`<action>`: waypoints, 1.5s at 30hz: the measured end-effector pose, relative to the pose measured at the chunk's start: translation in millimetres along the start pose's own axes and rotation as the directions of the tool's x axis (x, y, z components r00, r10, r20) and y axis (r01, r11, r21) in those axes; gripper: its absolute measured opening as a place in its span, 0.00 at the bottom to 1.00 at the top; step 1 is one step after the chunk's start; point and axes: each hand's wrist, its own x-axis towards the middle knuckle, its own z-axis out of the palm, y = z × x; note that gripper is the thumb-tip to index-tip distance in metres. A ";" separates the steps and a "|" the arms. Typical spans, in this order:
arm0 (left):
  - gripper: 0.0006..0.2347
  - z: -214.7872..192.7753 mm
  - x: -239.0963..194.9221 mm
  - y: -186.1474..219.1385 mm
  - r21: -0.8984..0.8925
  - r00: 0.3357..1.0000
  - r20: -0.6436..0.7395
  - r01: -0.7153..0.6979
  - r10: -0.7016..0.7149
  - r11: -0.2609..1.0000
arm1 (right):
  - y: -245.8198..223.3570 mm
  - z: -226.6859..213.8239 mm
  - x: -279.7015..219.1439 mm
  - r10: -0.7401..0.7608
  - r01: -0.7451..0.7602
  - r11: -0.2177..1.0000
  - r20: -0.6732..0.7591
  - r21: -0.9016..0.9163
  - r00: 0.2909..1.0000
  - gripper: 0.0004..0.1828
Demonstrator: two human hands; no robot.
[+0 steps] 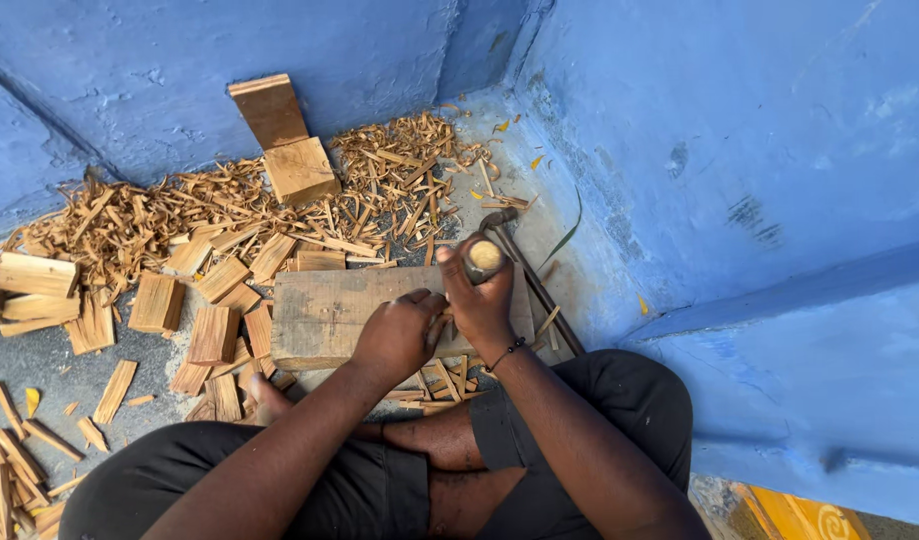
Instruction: The person sits cross-legged on the floor and uses a chisel and a wooden mallet to carve small rectangular wooden blocks. They repeatedly strike the chisel to shape the wood, generating a pile of wood shavings on the floor.
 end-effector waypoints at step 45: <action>0.08 -4.3 2.3 5.6 0.010 0.994 0.110 0.002 -0.003 1.000 | -86.4 -0.8 10.0 -0.079 0.065 0.994 0.161 0.092 0.984 0.15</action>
